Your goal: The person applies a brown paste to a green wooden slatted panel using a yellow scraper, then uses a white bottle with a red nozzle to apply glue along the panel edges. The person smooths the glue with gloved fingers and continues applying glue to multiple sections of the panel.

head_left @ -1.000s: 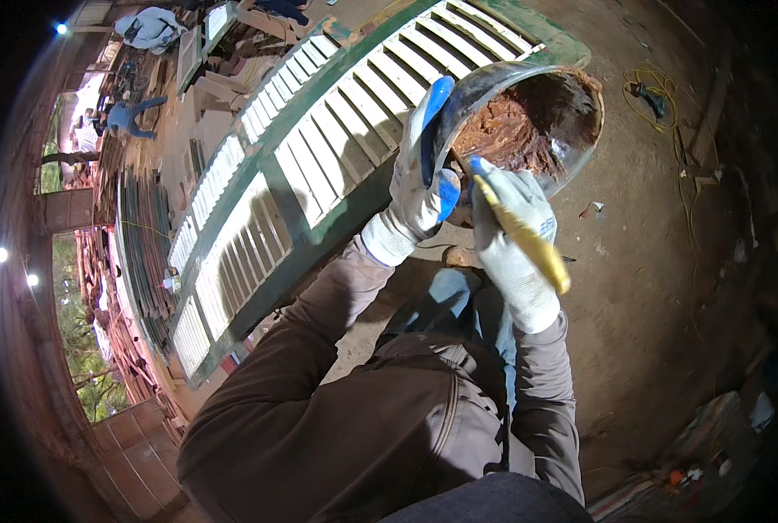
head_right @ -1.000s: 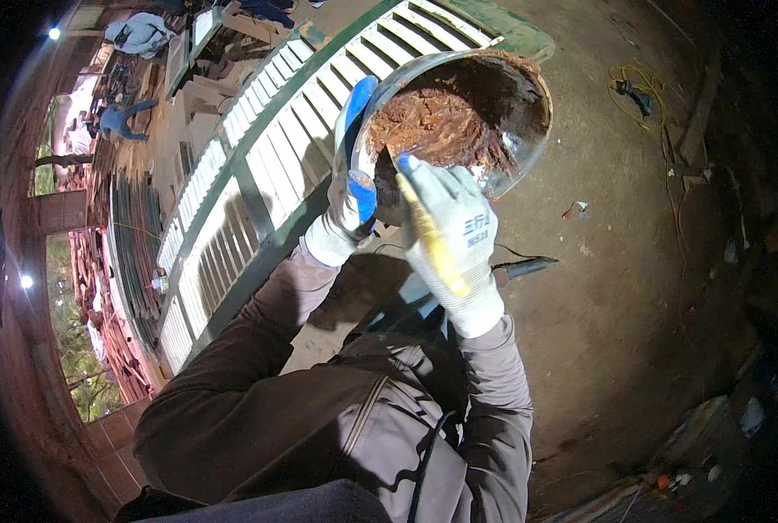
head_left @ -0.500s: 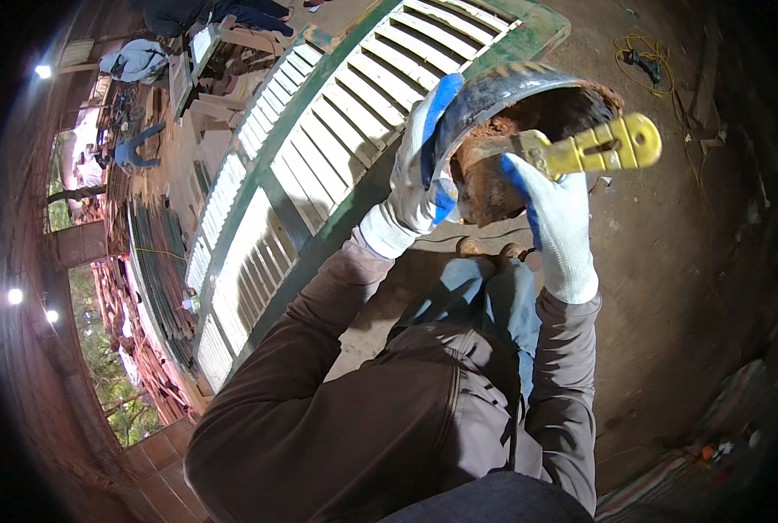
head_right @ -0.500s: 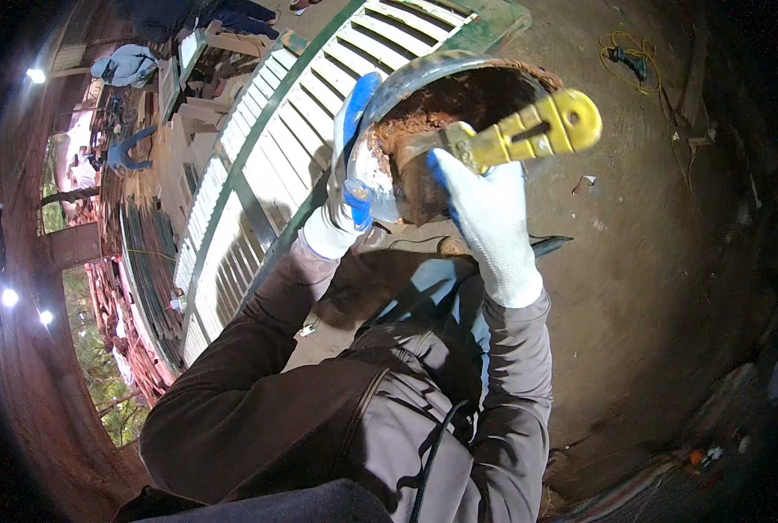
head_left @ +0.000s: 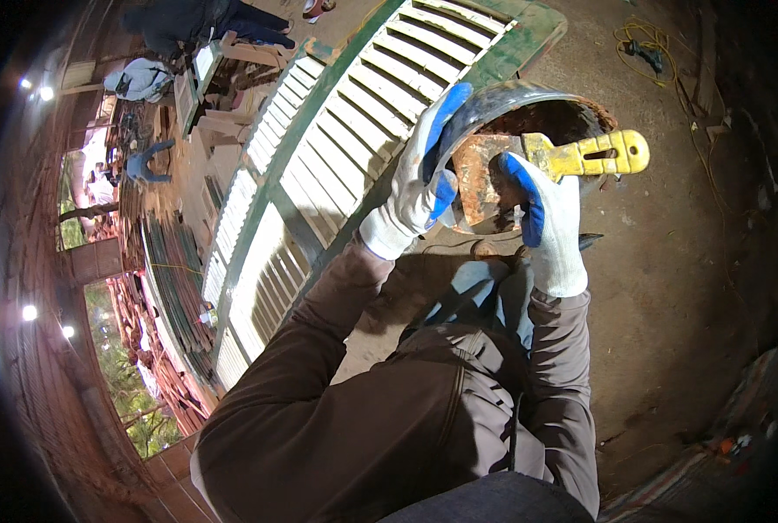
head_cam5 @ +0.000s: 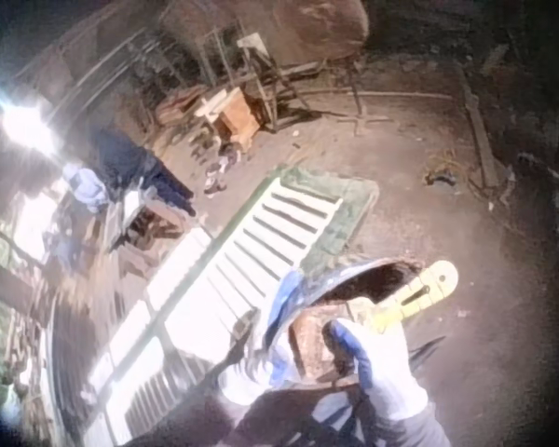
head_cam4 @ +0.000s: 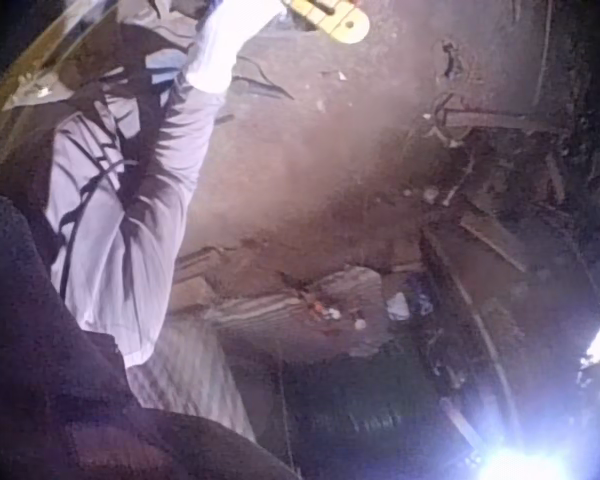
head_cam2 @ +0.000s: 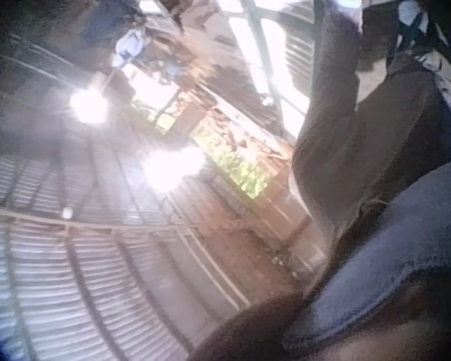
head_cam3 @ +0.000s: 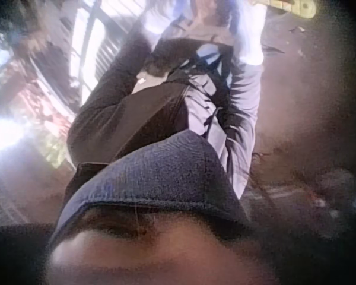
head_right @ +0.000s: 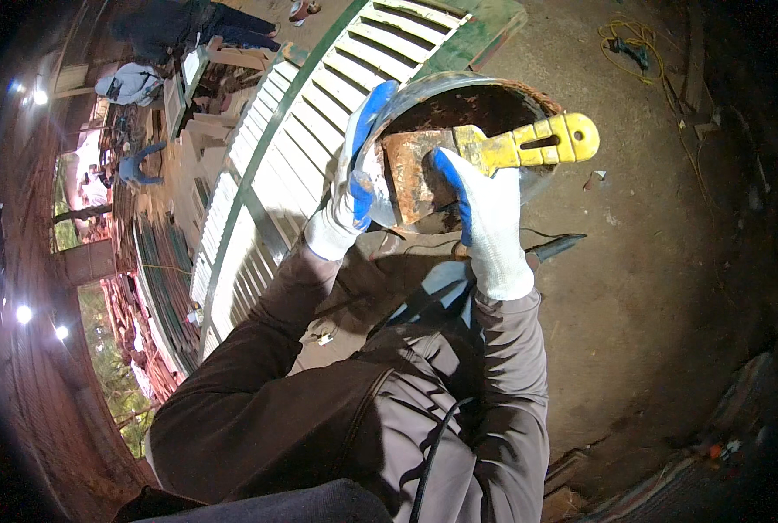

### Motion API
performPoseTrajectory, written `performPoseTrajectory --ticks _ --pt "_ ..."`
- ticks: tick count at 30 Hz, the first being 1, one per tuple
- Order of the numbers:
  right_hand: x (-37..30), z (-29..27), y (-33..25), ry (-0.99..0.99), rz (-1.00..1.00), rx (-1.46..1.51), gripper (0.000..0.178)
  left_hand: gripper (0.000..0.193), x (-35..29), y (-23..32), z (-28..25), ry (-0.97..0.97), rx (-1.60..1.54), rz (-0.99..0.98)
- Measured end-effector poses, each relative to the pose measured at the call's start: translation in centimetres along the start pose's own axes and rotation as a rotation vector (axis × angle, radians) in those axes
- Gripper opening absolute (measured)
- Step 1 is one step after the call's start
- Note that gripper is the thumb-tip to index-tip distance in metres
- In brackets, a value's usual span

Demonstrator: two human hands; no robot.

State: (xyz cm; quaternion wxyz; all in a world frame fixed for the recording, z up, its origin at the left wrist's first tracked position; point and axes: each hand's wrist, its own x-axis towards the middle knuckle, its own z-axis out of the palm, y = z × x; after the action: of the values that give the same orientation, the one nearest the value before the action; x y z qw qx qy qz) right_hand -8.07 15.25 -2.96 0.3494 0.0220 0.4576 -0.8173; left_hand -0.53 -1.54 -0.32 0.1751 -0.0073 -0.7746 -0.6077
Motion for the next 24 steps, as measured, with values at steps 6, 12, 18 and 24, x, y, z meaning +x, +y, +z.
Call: performPoseTrajectory --ticks 6,12,18,24 --pt "-1.1 -1.4 0.4 -0.007 -0.197 0.273 0.029 0.087 -0.2 -3.2 -1.6 0.292 -0.294 -0.081" --pt "-0.1 -4.0 -0.7 0.332 -0.507 -0.061 0.041 0.081 6.1 -6.8 -6.8 0.504 -0.388 -0.092" --pt "10.9 -7.2 3.6 0.587 -1.085 -0.879 0.036 0.069 14.5 -15.2 -10.1 0.766 -0.369 -0.08" --pt "18.8 -6.5 6.7 0.683 -1.169 -1.016 0.043 0.065 14.3 -16.8 -11.0 0.711 -0.298 0.031"
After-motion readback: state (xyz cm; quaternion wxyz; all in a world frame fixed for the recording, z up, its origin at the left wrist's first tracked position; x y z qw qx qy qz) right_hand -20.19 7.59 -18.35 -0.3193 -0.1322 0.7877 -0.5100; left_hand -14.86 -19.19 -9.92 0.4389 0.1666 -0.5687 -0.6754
